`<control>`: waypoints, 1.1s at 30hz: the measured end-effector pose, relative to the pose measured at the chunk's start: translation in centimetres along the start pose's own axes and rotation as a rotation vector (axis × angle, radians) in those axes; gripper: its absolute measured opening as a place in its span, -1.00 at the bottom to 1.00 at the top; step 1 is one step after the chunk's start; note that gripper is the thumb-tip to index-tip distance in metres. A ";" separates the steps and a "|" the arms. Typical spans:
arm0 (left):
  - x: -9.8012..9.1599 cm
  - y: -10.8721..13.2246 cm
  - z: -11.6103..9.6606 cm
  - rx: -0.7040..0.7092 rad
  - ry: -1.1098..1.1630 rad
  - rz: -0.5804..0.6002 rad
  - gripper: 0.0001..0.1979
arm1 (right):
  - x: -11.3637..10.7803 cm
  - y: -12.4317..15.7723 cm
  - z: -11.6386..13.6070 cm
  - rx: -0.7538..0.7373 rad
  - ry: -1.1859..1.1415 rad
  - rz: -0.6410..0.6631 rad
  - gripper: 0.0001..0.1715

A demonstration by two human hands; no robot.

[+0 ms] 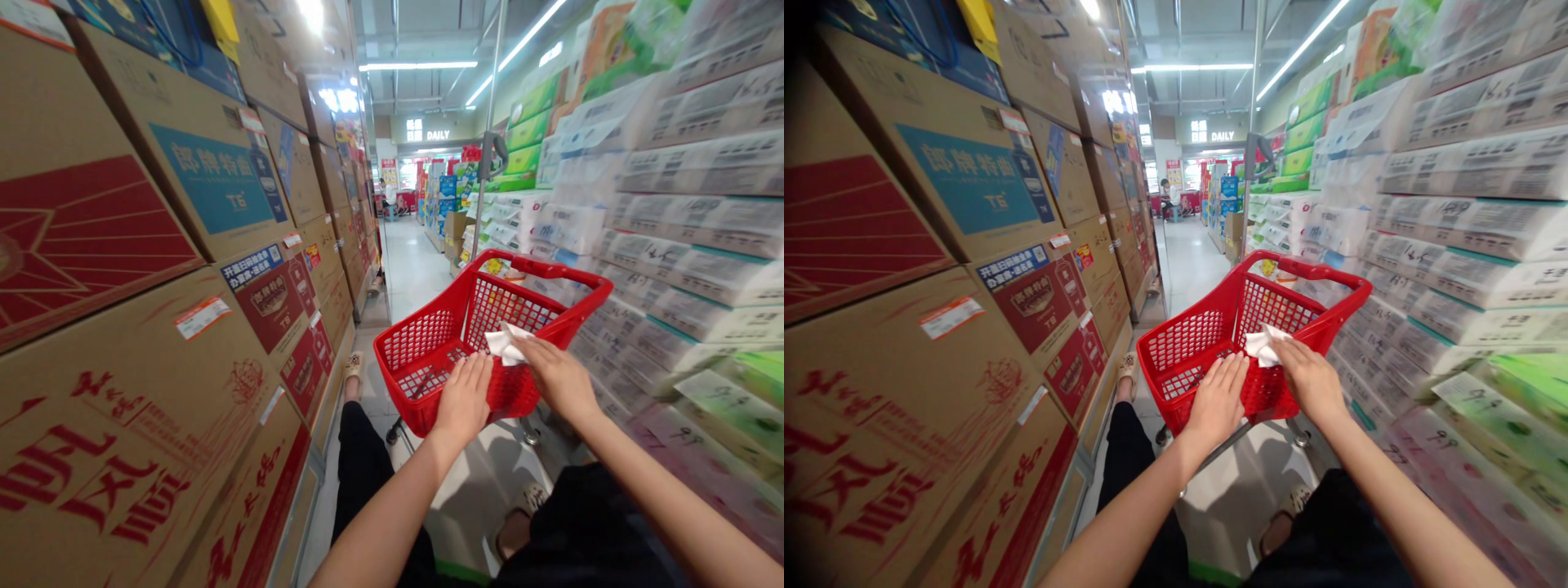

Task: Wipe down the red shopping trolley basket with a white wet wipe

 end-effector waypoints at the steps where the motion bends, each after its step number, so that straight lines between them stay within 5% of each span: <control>1: 0.0 -0.1 0.0 0.004 -0.005 0.006 -0.23 | 0.2 0.1 0.9 -0.036 -0.015 0.020 -0.36; 3: -0.2 0.0 0.1 0.020 -0.016 0.012 -0.23 | 0.4 0.1 1.0 -0.060 -0.028 0.041 -0.35; 8: -1.0 1.6 1.3 0.017 -0.011 0.002 -0.22 | -0.4 -0.8 -4.9 0.111 -0.002 -0.019 -0.39; 10: -1.1 2.4 1.9 -0.016 -0.010 -0.001 -0.23 | -0.4 -1.1 -5.4 0.153 0.008 -0.049 -0.39; 18: -0.7 3.0 2.7 -0.062 0.062 -0.013 -0.20 | 1.1 -0.2 6.1 -0.062 -0.138 -0.004 -0.22; 20: -0.7 3.2 3.2 -0.043 0.077 -0.016 -0.21 | 1.1 -0.2 5.6 -0.077 -0.150 0.028 -0.25; 26: -0.4 5.0 5.6 -0.111 0.092 -0.049 -0.24 | 0.5 -1.1 -1.6 0.126 -0.066 -0.031 -0.41; 28: -0.1 5.1 5.6 -0.140 0.094 -0.061 -0.24 | 0.7 -1.2 -0.5 0.142 -0.055 -0.052 -0.42; 33: 0.4 4.3 4.6 -0.138 0.112 -0.072 -0.19 | 1.7 -0.9 7.7 0.007 -0.159 0.007 -0.32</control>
Point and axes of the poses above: each hand's wrist, its own y-axis away from the middle knuckle, its own x-axis out of the palm, z = x × y, the point moved 5 cm from there along -y, towards the middle knuckle, and after that the axes turned 7 degrees about z, right-handed, at the moved point
